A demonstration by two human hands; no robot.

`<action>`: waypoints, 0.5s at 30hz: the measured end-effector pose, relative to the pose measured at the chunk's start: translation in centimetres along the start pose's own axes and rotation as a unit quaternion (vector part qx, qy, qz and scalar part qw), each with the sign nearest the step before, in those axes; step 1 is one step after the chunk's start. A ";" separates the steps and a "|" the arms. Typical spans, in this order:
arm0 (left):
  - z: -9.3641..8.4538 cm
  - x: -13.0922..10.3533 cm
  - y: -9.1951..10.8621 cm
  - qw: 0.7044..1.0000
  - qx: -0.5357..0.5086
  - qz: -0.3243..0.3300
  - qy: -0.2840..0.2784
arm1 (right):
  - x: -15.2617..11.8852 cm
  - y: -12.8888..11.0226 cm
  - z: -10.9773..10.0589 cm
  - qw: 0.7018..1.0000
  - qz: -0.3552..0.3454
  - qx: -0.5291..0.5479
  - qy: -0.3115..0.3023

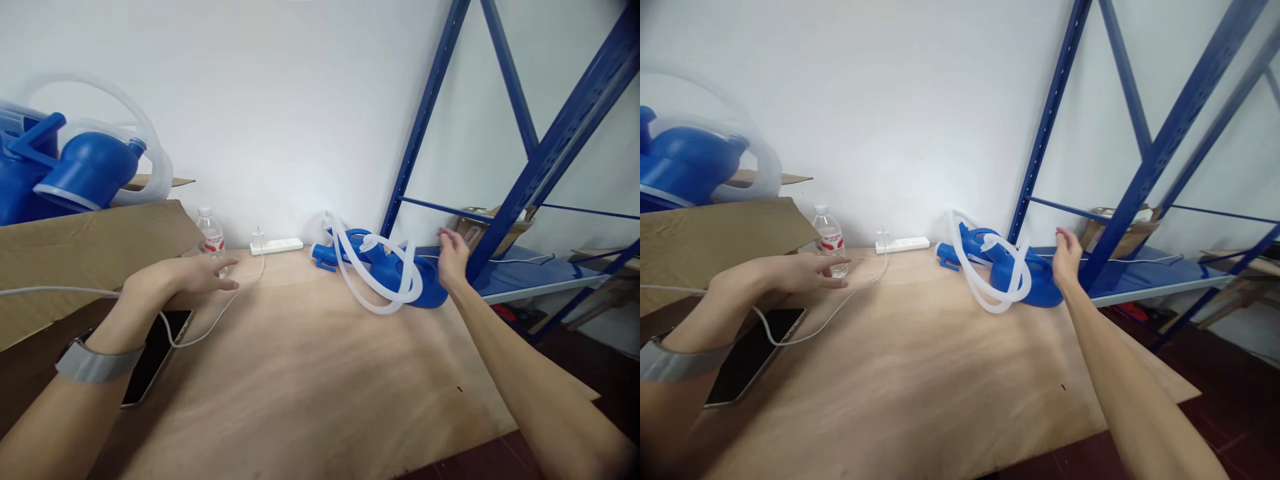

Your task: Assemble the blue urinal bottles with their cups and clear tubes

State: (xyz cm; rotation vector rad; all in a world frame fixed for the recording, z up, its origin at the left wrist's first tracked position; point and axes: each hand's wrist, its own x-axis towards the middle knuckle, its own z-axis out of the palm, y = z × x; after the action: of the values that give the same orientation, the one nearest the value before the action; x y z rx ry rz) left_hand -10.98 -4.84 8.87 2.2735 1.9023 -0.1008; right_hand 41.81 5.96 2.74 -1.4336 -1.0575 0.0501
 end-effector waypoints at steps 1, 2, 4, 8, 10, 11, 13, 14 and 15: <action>-0.2 -0.2 0.3 1.000 -0.009 0.004 -0.009 | -0.7 -1.3 -0.2 0.999 -0.039 0.018 0.016; -0.3 -0.3 0.7 1.000 -0.014 0.006 -0.020 | -1.8 -2.8 -0.4 0.992 -0.111 0.052 0.001; -0.5 -0.7 1.5 0.999 -0.012 0.009 -0.033 | -5.6 -6.2 -0.8 0.962 -0.231 0.040 -0.137; -0.3 -1.0 2.7 0.998 0.011 -0.019 -0.054 | -16.2 -11.6 -0.2 0.874 -0.371 -0.081 -0.303; 0.0 -0.8 2.9 0.998 0.012 -0.021 -0.060 | -20.9 -12.7 1.0 0.811 -0.399 -0.121 -0.410; 0.3 -0.7 2.9 0.998 0.012 -0.015 -0.061 | -22.6 -12.9 1.8 0.788 -0.383 -0.143 -0.461; 0.7 -0.4 3.1 0.998 0.014 0.001 -0.066 | -24.7 -12.8 3.8 0.736 -0.345 -0.174 -0.556; 0.9 -0.2 3.2 0.997 0.016 0.009 -0.070 | -25.1 -12.5 5.0 0.724 -0.333 -0.193 -0.572; 1.0 -0.1 3.3 0.997 0.020 0.014 -0.074 | -25.0 -12.1 6.2 0.721 -0.322 -0.207 -0.577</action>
State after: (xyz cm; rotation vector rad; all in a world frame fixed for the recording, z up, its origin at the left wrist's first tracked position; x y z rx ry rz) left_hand -7.68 -5.65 8.17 2.2480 1.8100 -0.2971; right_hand 17.07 -6.99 -2.64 -1.2690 -2.7224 0.2369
